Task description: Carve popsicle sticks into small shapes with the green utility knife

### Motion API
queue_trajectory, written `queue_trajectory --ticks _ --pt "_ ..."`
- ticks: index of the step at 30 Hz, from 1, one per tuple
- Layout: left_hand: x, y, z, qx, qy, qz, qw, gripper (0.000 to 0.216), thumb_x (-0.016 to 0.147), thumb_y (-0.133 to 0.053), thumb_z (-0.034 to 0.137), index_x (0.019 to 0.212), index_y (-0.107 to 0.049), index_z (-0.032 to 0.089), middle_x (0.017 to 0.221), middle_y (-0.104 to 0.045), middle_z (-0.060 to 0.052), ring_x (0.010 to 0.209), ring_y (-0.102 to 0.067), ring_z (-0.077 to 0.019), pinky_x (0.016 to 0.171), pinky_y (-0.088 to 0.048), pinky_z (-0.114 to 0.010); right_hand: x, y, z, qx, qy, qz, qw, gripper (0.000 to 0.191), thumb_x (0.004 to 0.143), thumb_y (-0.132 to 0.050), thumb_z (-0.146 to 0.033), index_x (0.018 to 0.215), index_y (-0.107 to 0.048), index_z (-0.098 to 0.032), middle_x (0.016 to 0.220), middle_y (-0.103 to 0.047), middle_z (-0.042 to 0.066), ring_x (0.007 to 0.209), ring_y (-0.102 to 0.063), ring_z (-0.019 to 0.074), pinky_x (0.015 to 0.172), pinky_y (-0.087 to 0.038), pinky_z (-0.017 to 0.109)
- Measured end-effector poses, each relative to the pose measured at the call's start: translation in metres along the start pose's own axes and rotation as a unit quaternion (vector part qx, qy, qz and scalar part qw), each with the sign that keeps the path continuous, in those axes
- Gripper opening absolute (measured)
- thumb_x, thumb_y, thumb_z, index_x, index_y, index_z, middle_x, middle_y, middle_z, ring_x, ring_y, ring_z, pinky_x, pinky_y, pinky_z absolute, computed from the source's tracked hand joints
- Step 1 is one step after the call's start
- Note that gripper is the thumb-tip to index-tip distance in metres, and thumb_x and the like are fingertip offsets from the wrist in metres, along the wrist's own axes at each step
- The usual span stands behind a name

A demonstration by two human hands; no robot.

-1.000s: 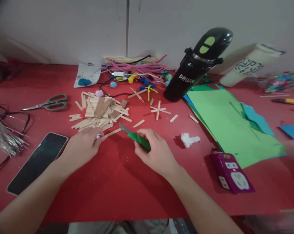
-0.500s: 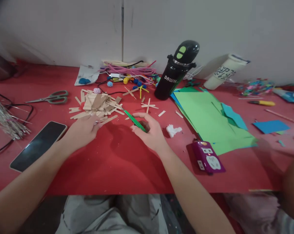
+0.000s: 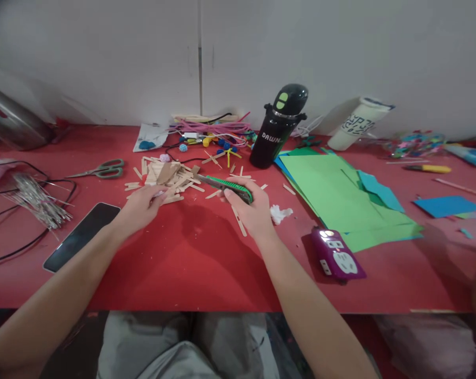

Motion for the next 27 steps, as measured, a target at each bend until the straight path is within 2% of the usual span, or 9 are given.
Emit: queue_trajectory --ticks 4,9,13,16,24,27 --pt "0.001 -0.002 -0.004 0.021 -0.004 -0.018 1.0 0.037 0.099 -0.036 0.03 0.114 -0.066 0.014 0.109 -0.071 -0.017 0.104 -0.065 -0.0275 0.095 -0.05 -0.041 0.001 0.002 -0.001 0.019 0.011 0.029 0.999 0.037 0.077 -0.084 -0.039 0.106 -0.067 -0.023 0.089 -0.075 0.002 0.076 -0.077 0.0188 0.081 -0.067 0.039" --pt "-0.001 -0.003 -0.001 0.017 -0.005 -0.026 1.0 0.033 0.099 -0.036 0.032 0.107 -0.064 0.015 0.101 -0.069 -0.015 0.096 -0.063 -0.0265 0.088 -0.05 -0.039 0.004 0.005 0.007 0.042 -0.015 0.041 0.998 0.043 0.072 -0.088 -0.039 0.106 -0.067 -0.023 0.078 -0.074 -0.001 0.071 -0.076 0.0191 0.074 -0.067 0.036" --pt "-0.003 0.001 0.005 0.011 -0.012 -0.031 0.999 0.028 0.099 -0.038 0.033 0.097 -0.062 0.018 0.095 -0.069 -0.012 0.089 -0.062 -0.0244 0.083 -0.049 -0.036 0.005 0.003 0.011 0.095 -0.042 0.029 0.994 0.044 0.067 -0.091 -0.039 0.101 -0.069 -0.024 0.085 -0.076 -0.001 0.075 -0.077 0.0182 0.077 -0.066 0.034" --pt "-0.004 -0.002 0.005 0.001 -0.002 -0.051 0.999 0.028 0.099 -0.039 0.034 0.089 -0.06 0.02 0.086 -0.068 -0.009 0.082 -0.061 -0.0225 0.075 -0.046 -0.033 0.005 0.006 0.01 0.094 -0.05 0.03 0.994 0.041 0.064 -0.093 -0.042 0.095 -0.072 -0.024 0.086 -0.076 0.0 0.07 -0.075 0.0167 0.071 -0.066 0.032" --pt "-0.005 -0.014 -0.006 0.013 0.038 -0.096 0.995 0.038 0.099 -0.038 0.046 0.097 -0.066 0.02 0.088 -0.069 -0.008 0.084 -0.061 -0.0243 0.072 -0.041 -0.033 -0.005 0.008 -0.004 -0.097 -0.004 0.021 0.995 0.05 0.071 -0.089 -0.042 0.111 -0.069 -0.02 0.079 -0.075 0.002 0.062 -0.074 0.0195 0.065 -0.066 0.035" --pt "-0.007 -0.018 -0.002 0.028 0.037 -0.119 0.992 0.038 0.099 -0.036 0.044 0.094 -0.065 0.02 0.086 -0.07 -0.008 0.084 -0.063 -0.025 0.071 -0.041 -0.034 -0.013 0.006 -0.014 -0.152 0.054 0.045 0.986 0.048 0.069 -0.09 -0.038 0.11 -0.071 -0.023 0.087 -0.076 0.003 0.068 -0.074 0.0193 0.067 -0.065 0.034"
Point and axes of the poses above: each hand's wrist, its own x-axis towards the middle knuckle, its own y-axis out of the back of the hand, z = x × y, the point moved 7 cm from there along x, towards the middle knuckle
